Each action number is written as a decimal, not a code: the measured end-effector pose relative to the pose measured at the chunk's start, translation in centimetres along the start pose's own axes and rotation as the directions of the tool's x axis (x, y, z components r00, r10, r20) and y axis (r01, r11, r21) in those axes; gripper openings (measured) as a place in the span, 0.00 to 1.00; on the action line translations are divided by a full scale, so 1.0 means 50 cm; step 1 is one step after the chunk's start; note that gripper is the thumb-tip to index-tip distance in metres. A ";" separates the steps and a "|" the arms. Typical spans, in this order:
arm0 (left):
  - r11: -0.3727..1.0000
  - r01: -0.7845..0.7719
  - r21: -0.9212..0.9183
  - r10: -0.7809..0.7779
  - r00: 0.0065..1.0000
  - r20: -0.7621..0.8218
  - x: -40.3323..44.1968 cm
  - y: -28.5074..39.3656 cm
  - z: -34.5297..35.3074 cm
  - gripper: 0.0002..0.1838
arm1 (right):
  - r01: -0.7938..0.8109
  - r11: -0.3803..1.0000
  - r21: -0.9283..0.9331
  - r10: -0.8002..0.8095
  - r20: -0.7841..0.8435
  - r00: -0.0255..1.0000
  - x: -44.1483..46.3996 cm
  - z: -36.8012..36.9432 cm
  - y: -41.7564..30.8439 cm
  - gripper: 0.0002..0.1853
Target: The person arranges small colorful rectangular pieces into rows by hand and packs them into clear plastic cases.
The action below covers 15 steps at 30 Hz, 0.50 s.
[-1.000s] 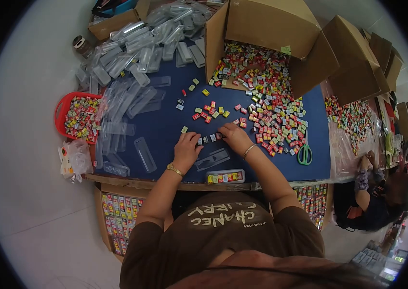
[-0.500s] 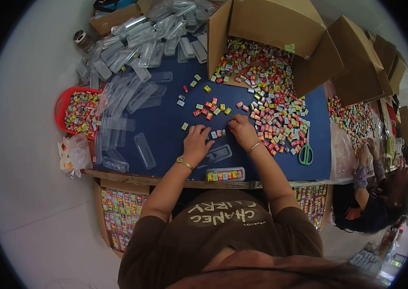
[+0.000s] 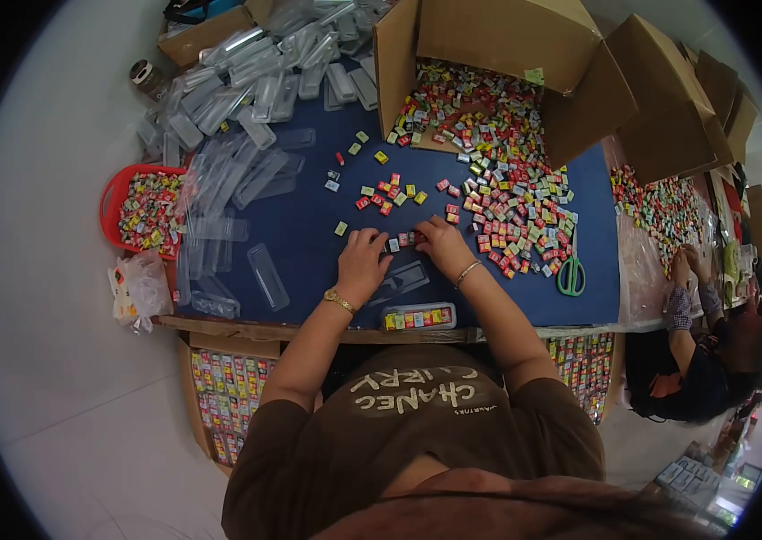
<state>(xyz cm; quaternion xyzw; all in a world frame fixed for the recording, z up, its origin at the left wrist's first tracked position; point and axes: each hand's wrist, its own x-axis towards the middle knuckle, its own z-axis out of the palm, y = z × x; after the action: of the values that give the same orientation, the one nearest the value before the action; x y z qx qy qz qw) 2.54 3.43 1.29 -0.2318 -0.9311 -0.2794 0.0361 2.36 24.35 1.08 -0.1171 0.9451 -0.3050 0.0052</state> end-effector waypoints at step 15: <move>0.998 -0.008 -0.069 0.007 1.000 -0.004 0.000 -0.024 0.000 0.21 | -0.035 0.998 -0.050 0.034 -0.025 0.999 0.007 -0.023 -0.004 0.18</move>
<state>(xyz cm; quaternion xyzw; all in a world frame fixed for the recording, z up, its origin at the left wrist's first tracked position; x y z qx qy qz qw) 2.00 2.55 0.68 -0.2359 -0.9199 -0.3119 0.0309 1.98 24.78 2.13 -0.0972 0.9544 -0.2824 -0.0040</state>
